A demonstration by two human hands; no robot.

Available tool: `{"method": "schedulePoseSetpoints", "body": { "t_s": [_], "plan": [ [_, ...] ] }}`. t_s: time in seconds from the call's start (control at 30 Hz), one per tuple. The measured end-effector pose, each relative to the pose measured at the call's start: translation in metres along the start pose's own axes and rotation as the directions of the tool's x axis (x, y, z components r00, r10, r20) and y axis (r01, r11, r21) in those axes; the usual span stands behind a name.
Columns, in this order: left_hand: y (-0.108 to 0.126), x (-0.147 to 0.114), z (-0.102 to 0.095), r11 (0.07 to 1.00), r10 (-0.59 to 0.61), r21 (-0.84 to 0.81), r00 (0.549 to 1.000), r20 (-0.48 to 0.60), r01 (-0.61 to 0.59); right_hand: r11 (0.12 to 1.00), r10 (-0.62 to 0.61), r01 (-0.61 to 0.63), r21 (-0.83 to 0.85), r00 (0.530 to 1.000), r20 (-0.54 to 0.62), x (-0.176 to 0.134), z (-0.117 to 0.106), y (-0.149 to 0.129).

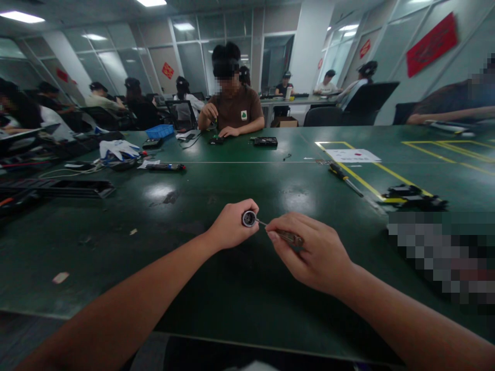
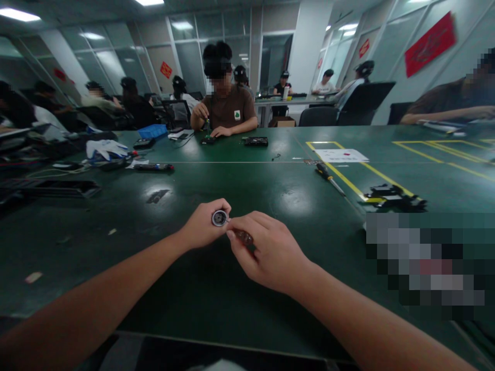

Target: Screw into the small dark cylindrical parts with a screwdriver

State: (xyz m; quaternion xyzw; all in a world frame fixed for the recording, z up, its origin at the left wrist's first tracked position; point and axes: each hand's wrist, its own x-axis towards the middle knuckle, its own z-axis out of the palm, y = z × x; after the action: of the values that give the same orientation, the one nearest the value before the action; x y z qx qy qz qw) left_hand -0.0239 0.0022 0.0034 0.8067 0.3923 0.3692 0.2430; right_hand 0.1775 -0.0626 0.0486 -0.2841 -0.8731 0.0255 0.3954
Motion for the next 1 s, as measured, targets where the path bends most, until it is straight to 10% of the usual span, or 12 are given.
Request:
{"method": "schedulePoseSetpoints", "body": {
  "t_s": [1.0],
  "plan": [
    [-0.0005,0.0007,-0.0007,1.0,-0.012,0.01,0.999,-0.036,0.013,0.997,-0.032,0.028,0.074,0.998,0.059,0.0002,-0.0006,0.0015]
  ]
}}
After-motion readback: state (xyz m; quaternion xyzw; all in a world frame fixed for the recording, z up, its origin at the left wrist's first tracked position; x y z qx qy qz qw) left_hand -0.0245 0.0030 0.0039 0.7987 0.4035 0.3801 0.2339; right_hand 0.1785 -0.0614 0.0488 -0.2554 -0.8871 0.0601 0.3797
